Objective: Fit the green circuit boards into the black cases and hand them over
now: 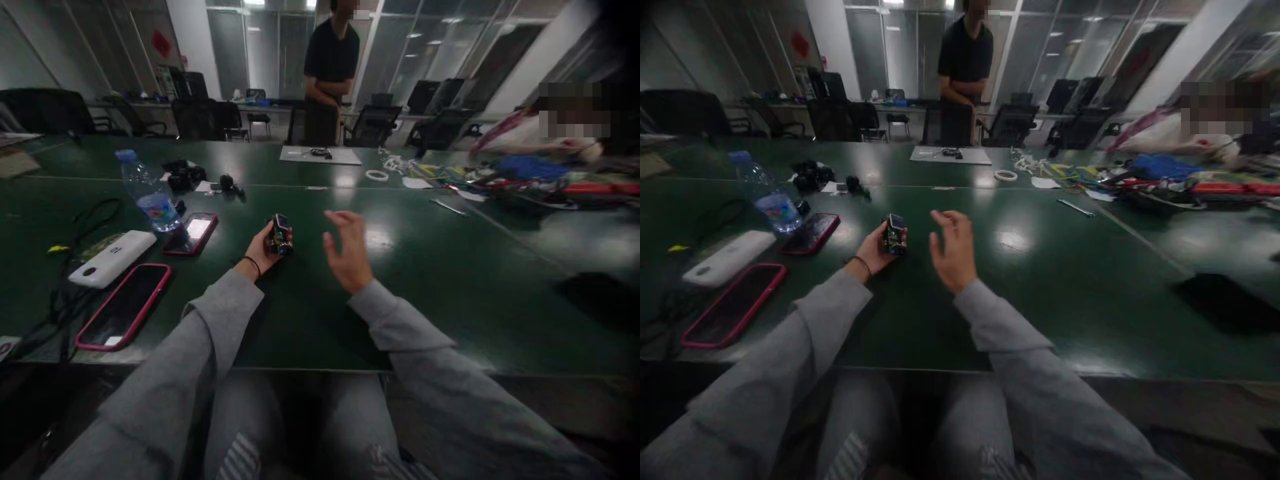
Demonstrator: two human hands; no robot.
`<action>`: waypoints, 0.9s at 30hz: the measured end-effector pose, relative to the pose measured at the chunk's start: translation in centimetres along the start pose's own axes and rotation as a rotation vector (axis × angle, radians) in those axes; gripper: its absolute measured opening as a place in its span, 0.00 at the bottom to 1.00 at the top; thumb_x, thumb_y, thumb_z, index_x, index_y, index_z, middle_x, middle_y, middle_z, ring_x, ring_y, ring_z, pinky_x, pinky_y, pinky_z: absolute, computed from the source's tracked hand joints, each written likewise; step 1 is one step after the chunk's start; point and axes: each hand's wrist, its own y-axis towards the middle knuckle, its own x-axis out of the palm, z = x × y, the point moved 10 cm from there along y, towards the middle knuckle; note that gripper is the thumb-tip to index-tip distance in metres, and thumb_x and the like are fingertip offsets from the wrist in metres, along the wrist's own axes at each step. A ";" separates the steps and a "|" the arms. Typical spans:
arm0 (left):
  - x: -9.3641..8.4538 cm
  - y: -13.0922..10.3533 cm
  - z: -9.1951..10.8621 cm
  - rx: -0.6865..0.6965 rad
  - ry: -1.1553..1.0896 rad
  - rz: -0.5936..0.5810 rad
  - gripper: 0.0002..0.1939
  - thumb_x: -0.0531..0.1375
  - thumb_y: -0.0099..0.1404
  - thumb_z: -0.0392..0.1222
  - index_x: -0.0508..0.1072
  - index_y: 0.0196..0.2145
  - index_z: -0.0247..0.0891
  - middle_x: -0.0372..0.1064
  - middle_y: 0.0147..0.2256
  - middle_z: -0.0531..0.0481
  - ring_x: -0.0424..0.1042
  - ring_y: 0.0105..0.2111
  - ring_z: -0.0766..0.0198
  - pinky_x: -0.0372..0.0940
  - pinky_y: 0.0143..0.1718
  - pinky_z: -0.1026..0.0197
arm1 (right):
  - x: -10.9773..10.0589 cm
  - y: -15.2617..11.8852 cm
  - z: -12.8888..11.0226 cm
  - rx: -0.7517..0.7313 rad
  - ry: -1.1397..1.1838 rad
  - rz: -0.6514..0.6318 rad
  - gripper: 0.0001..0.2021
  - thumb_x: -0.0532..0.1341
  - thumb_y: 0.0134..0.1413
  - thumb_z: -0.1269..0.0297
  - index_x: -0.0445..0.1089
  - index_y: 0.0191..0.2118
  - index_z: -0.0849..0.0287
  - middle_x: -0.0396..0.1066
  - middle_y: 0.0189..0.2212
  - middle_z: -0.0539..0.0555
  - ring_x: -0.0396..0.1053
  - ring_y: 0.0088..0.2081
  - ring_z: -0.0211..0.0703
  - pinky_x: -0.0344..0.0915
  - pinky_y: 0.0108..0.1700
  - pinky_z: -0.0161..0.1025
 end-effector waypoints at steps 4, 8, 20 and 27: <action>0.0 -0.3 -1.1 -0.041 0.049 -0.005 0.15 0.56 0.67 0.49 0.74 0.41 0.34 0.74 0.29 0.48 0.72 0.26 0.64 0.67 0.30 0.62 | 8.6 -1.8 -5.4 -0.057 -0.017 -0.256 0.25 0.52 0.62 0.67 0.54 0.65 0.61 0.51 0.62 0.63 0.51 0.62 0.57 0.59 0.61 0.56; 1.0 -1.1 -0.6 -0.018 0.024 0.008 0.18 0.55 0.68 0.54 0.73 0.44 0.37 0.71 0.26 0.49 0.69 0.23 0.66 0.65 0.29 0.62 | 9.9 -1.8 -3.7 -0.013 0.063 -0.225 0.30 0.54 0.60 0.67 0.49 0.67 0.66 0.48 0.63 0.66 0.48 0.64 0.56 0.54 0.65 0.56; 5.3 -3.3 -0.6 0.057 0.203 -0.256 0.20 0.56 0.68 0.52 0.71 0.52 0.40 0.69 0.52 0.43 0.70 0.48 0.60 0.64 0.48 0.60 | 10.2 -2.6 8.8 0.730 0.474 0.048 0.29 0.67 0.45 0.63 0.62 0.54 0.65 0.65 0.49 0.63 0.66 0.52 0.50 0.63 0.58 0.49; 4.4 -2.7 -0.8 0.039 0.376 -0.256 0.24 0.55 0.67 0.56 0.68 0.55 0.43 0.61 0.61 0.41 0.60 0.61 0.52 0.59 0.56 0.51 | 10.2 -4.0 10.8 1.015 0.908 -0.031 0.20 0.70 0.46 0.58 0.71 0.43 0.63 0.73 0.35 0.53 0.70 0.30 0.36 0.68 0.32 0.32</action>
